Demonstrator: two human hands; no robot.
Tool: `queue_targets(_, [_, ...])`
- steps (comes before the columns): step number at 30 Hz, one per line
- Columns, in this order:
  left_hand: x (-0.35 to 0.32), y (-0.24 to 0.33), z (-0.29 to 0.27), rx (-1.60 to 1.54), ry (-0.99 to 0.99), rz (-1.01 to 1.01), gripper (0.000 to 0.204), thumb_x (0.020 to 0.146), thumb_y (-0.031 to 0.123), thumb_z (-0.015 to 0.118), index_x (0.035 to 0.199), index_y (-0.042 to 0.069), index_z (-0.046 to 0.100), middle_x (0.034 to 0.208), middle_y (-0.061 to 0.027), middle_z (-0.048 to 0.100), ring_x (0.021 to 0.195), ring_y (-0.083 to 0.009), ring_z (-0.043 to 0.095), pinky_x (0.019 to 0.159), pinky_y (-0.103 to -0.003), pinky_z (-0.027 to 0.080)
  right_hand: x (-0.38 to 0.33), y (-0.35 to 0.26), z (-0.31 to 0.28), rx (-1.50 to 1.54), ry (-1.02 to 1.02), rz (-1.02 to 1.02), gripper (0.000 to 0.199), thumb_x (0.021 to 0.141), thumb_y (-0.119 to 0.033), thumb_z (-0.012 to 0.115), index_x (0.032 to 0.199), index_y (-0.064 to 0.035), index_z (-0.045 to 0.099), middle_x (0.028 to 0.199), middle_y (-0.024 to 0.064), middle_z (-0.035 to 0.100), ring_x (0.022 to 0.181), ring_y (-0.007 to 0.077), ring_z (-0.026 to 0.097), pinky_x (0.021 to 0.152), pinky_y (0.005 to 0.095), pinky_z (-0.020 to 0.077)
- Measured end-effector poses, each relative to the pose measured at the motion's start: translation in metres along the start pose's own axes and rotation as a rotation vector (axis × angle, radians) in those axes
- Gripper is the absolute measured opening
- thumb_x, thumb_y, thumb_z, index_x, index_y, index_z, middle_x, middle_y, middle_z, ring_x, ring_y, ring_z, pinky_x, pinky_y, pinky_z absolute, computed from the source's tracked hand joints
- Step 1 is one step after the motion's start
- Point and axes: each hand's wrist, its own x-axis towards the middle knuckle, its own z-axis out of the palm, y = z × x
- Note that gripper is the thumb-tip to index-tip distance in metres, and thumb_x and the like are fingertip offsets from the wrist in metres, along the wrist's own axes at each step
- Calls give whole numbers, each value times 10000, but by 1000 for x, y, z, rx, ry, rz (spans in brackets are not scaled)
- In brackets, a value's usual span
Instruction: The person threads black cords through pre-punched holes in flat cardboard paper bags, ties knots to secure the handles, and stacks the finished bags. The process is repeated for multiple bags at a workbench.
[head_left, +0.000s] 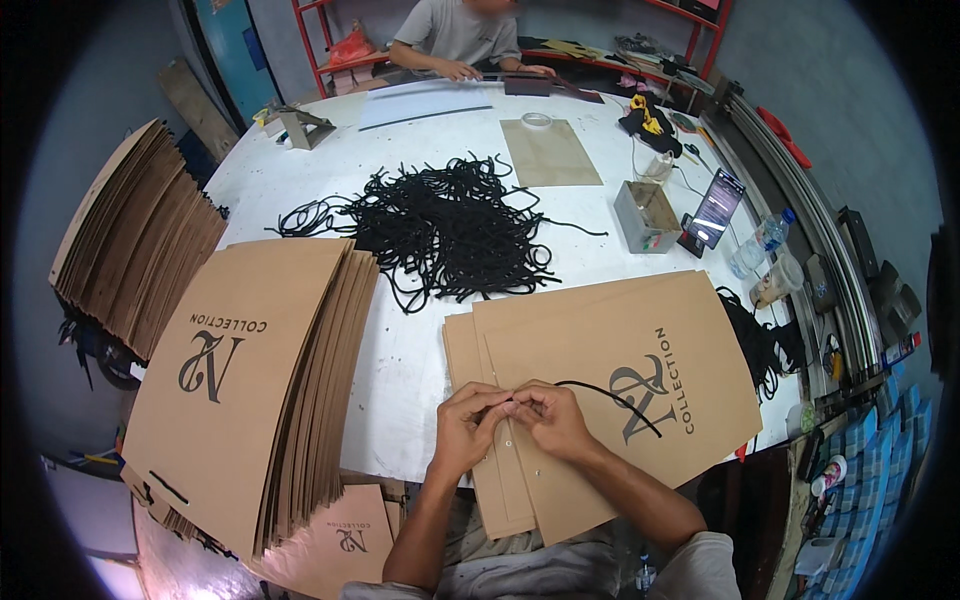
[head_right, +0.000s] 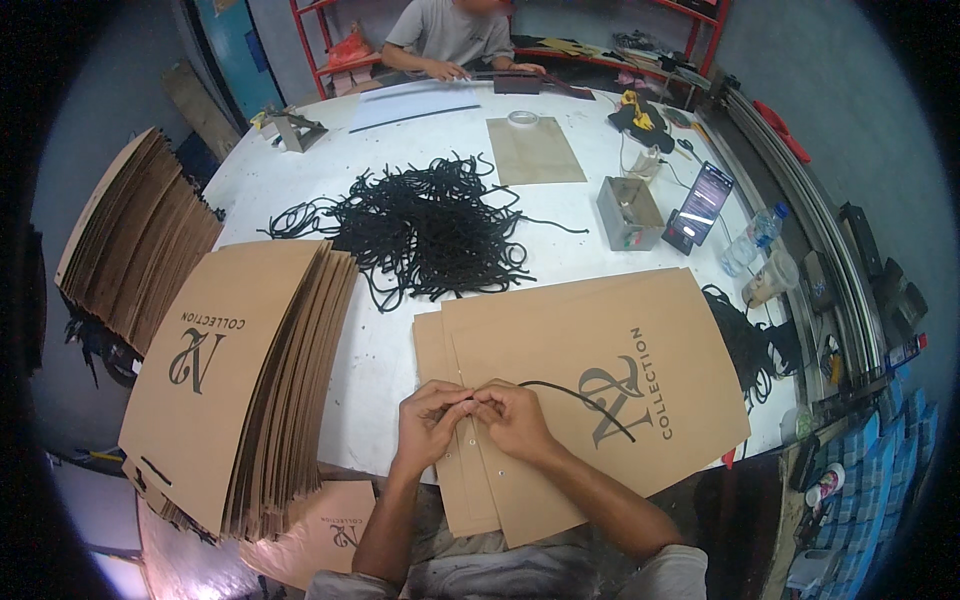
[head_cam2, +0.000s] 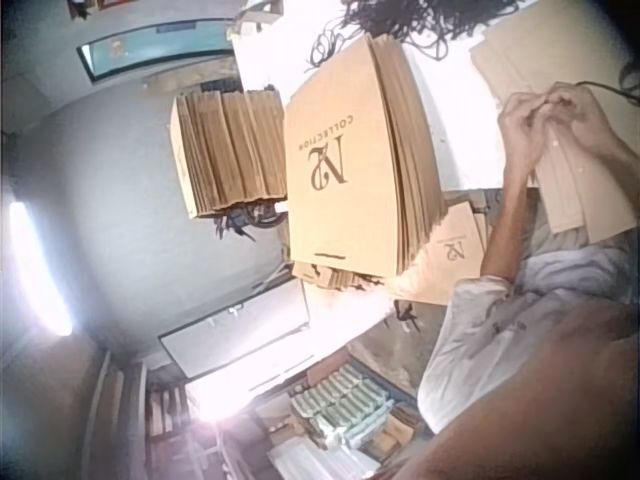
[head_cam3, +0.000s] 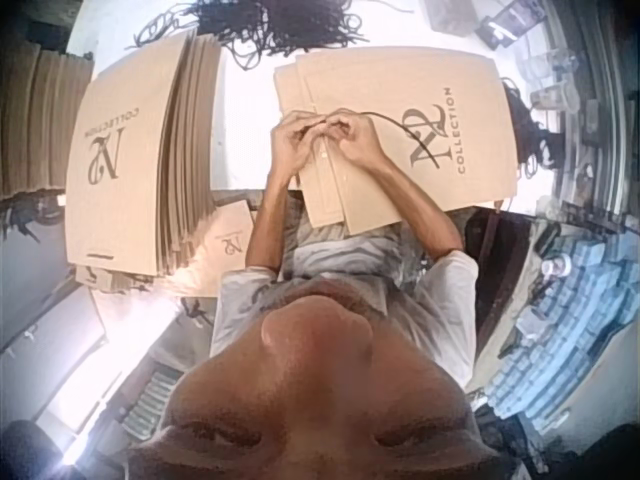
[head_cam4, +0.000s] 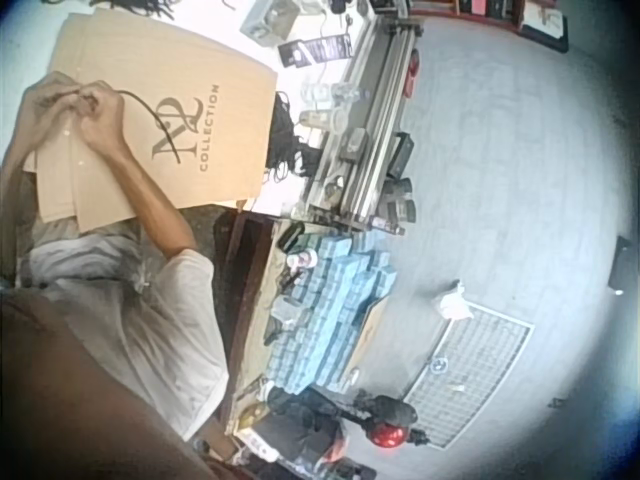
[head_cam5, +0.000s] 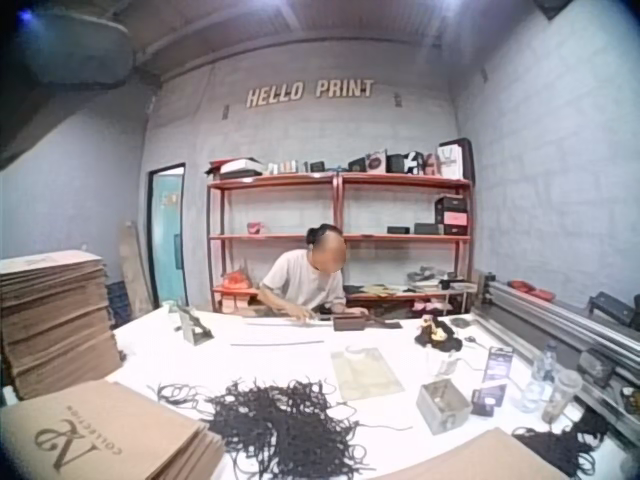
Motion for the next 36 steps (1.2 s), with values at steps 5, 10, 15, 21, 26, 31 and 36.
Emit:
queue_targets(5, [-5,5,-4,11,-3,-140,96,974,15,687,1038,-42,730,991,-107,729,907,-137,680,805,-272,556,0,-2,-11,357,-18,95,87,917,51,691,1000,32,710,1020,82,647,821,87,632,722,248,505])
queue_targets(10, [-12,3,-13,-296,3,-240,100,977,17,684,1042,-55,709,1016,-153,744,866,-153,696,801,-280,569,2,-24,-10,-312,-111,-165,126,865,43,689,989,29,704,958,101,600,817,197,667,740,313,548])
queue_targets(15, [-34,42,-14,-217,-2,14,103,985,30,679,994,-72,692,1046,-188,743,835,-161,689,804,-302,576,9,-18,1,-675,-31,-361,145,837,-44,701,974,1,719,955,144,585,812,340,650,768,407,561])
queue_targets(21, [-23,23,-27,-165,175,-139,114,983,34,684,994,-77,708,956,-138,729,810,-140,671,751,-277,557,-6,-65,-28,-440,-143,-84,282,882,-120,726,1120,14,652,1089,174,627,925,341,670,819,442,554])
queue_targets(26, [-24,35,-28,504,320,42,398,912,127,787,1232,-53,632,838,-83,706,751,-146,660,670,-262,541,-78,-57,-128,-1223,236,172,306,804,-126,828,987,11,625,1005,196,570,1005,385,558,846,478,471])
queue_targets(31, [-59,65,-2,464,-116,-282,533,861,172,830,1293,-25,587,805,-87,695,695,-153,680,607,-289,543,-131,-32,-116,-463,306,225,175,923,-34,715,1026,1,578,975,187,656,804,300,640,724,400,528])
queue_targets(36, [-75,49,25,312,-120,-276,477,884,121,803,1279,-26,579,788,-107,696,656,-134,668,604,-279,538,-132,-6,-57,273,454,284,135,991,12,644,1092,7,553,906,102,680,698,156,666,667,295,560])
